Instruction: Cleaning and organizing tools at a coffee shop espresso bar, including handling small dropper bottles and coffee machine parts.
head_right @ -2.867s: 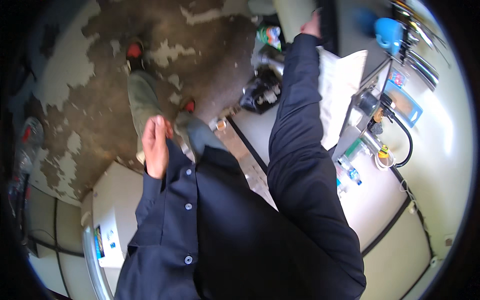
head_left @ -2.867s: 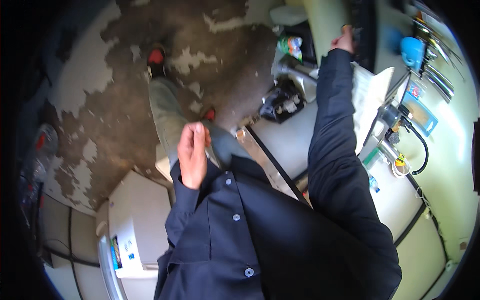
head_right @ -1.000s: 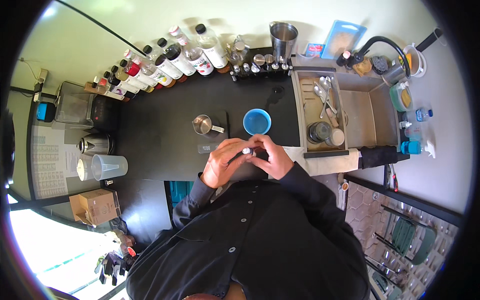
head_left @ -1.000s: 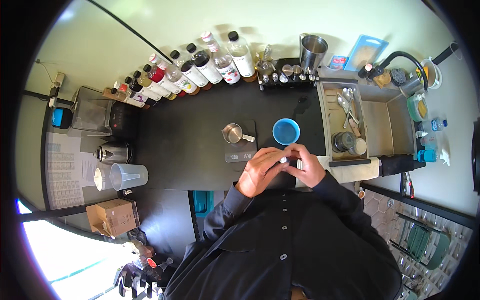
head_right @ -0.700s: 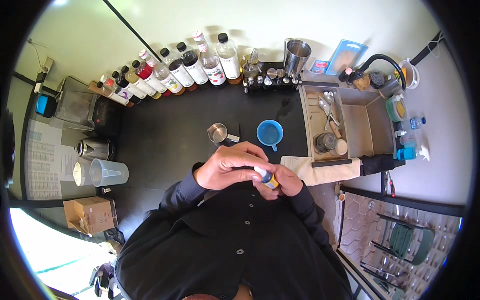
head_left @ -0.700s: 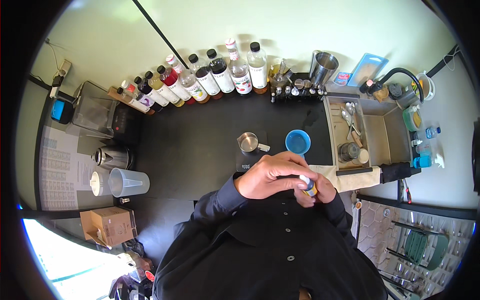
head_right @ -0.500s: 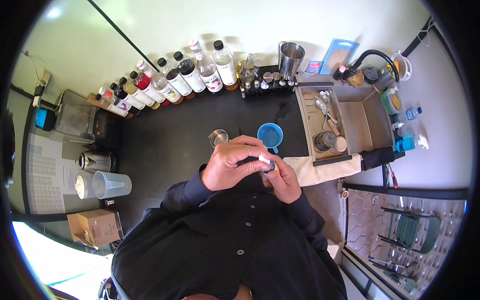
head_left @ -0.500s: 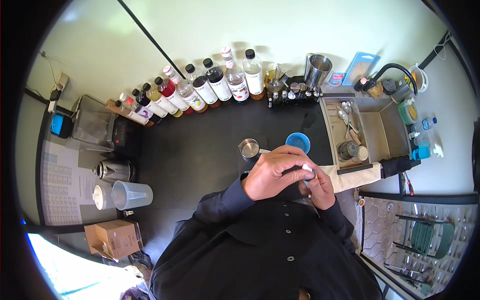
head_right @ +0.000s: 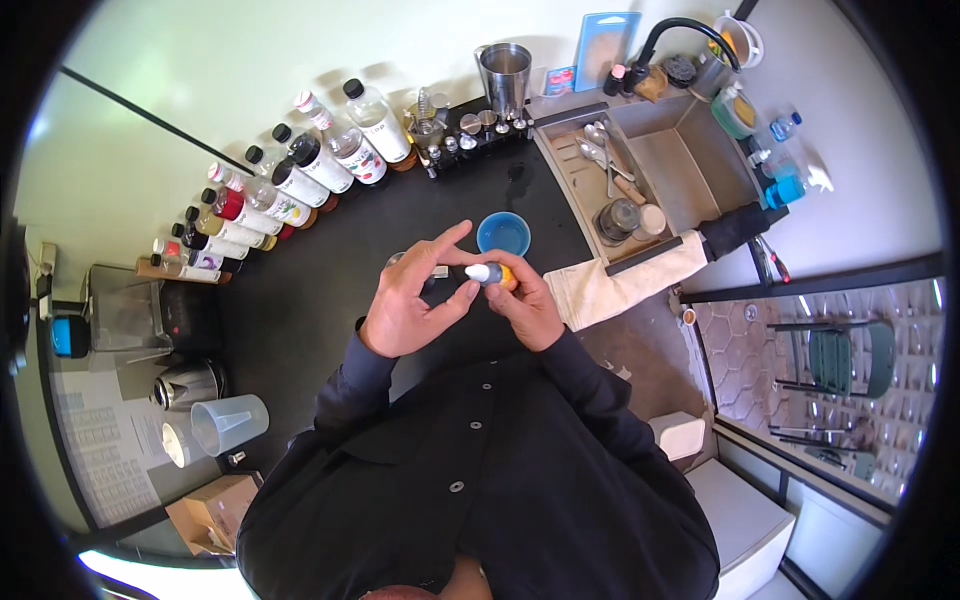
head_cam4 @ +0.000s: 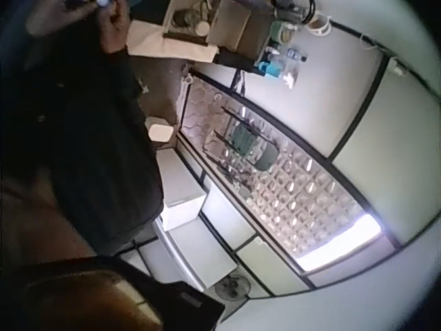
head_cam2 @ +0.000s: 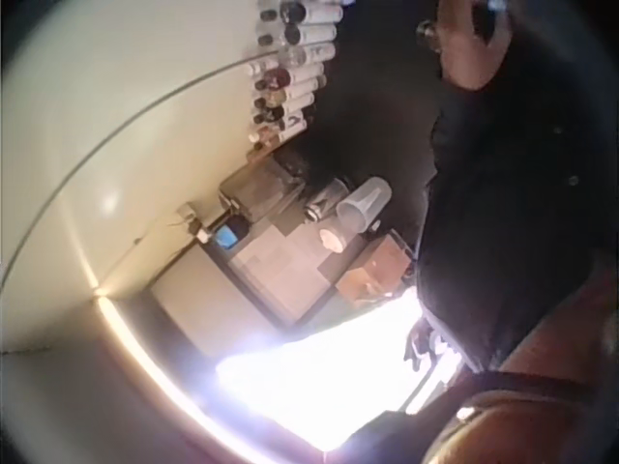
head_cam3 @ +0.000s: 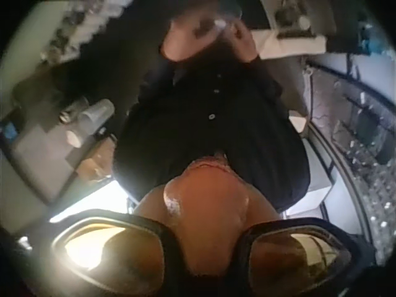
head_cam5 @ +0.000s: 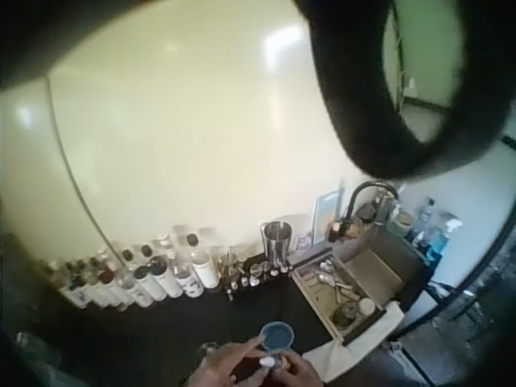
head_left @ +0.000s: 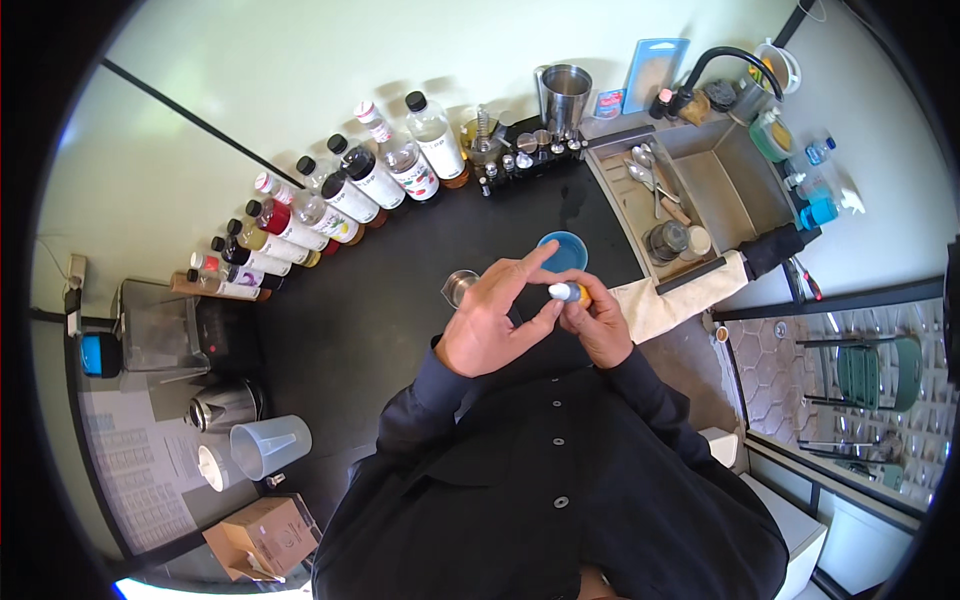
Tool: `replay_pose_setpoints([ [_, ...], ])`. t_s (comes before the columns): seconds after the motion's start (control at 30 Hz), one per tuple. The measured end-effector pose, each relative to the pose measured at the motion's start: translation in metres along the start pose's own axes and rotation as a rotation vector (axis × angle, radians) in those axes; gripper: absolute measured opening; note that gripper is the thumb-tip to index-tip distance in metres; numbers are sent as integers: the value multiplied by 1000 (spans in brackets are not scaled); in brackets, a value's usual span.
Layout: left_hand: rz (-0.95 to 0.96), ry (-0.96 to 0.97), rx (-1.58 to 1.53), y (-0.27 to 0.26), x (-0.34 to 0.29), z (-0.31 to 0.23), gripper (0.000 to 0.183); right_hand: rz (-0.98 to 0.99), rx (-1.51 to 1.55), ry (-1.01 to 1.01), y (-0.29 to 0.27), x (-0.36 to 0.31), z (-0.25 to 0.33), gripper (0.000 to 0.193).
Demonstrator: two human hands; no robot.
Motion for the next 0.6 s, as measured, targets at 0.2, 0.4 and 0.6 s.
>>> replay_pose_setpoints([
  [0.2, -2, 109, 188, 7, -3, 13, 42, 13, 497, 145, 11, -3, -13, 45],
  [0.4, 104, -130, 234, 20, 8, 16, 30, -85, 505, 70, -20, -4, -24, 34],
  [0.6, -3, 206, 214, 23, 9, 7, 23, 2, 573, 64, -29, -6, -34, 34],
])
Point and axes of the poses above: each hand's wrist, its own x-axis towards the middle knuckle, its own y-axis out of the palm, z = x × y, the point moved 7 cm from there along x, towards the middle knuckle, and after that the axes turned 5 degrees about z, right-handed, at the moved point
